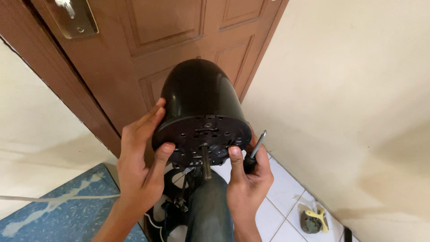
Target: The person uses a screwdriver to remove screws from the rear housing of an electric fan motor. They loosen and remove several screws around the perimeter of the motor casing while seated on a stool.
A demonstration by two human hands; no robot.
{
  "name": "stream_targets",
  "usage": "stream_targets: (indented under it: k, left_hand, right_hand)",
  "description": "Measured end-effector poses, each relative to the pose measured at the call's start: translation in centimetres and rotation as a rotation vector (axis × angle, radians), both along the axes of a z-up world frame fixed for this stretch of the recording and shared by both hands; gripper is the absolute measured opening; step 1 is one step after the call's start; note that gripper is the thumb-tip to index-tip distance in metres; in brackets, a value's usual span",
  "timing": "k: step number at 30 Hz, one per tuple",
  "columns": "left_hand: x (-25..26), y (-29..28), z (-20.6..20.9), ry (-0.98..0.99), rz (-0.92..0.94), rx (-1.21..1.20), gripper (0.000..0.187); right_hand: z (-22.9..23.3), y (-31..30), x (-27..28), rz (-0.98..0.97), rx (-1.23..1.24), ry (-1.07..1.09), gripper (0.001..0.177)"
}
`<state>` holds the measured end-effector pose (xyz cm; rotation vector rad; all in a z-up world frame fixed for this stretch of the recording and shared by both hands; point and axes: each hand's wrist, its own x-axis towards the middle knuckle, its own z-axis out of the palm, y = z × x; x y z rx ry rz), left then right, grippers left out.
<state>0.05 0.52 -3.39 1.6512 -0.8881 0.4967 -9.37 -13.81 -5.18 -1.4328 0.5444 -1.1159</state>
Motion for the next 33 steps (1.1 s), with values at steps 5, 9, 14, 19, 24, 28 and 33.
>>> stream_targets:
  k: [5, 9, 14, 19, 24, 28, 33]
  left_hand:
    - [0.2, -0.1, 0.1, 0.032, 0.016, 0.013, 0.051]
    - [0.4, -0.2, 0.2, 0.006, 0.000, 0.004, 0.049]
    - [0.6, -0.4, 0.3, 0.032, -0.032, -0.016, 0.049]
    - [0.4, 0.0, 0.2, 0.054, -0.045, 0.002, 0.050]
    - [0.3, 0.4, 0.2, 0.073, -0.082, -0.009, 0.051]
    - [0.2, 0.6, 0.2, 0.089, -0.116, -0.023, 0.052]
    - [0.0, 0.8, 0.5, 0.072, -0.075, 0.014, 0.054]
  right_hand:
    - [0.2, -0.2, 0.2, -0.005, -0.017, 0.014, 0.042]
    - [0.2, -0.1, 0.4, 0.012, -0.068, -0.031, 0.042]
    - [0.4, -0.1, 0.5, 0.022, -0.104, -0.032, 0.041]
    - [0.8, 0.2, 0.2, 0.028, -0.062, 0.001, 0.043]
    - [1.1, 0.5, -0.4, 0.067, -0.096, -0.051, 0.048]
    - [0.9, 0.4, -0.7, 0.050, -0.114, -0.002, 0.048]
    - [0.6, 0.6, -0.9, 0.046, -0.073, -0.019, 0.047]
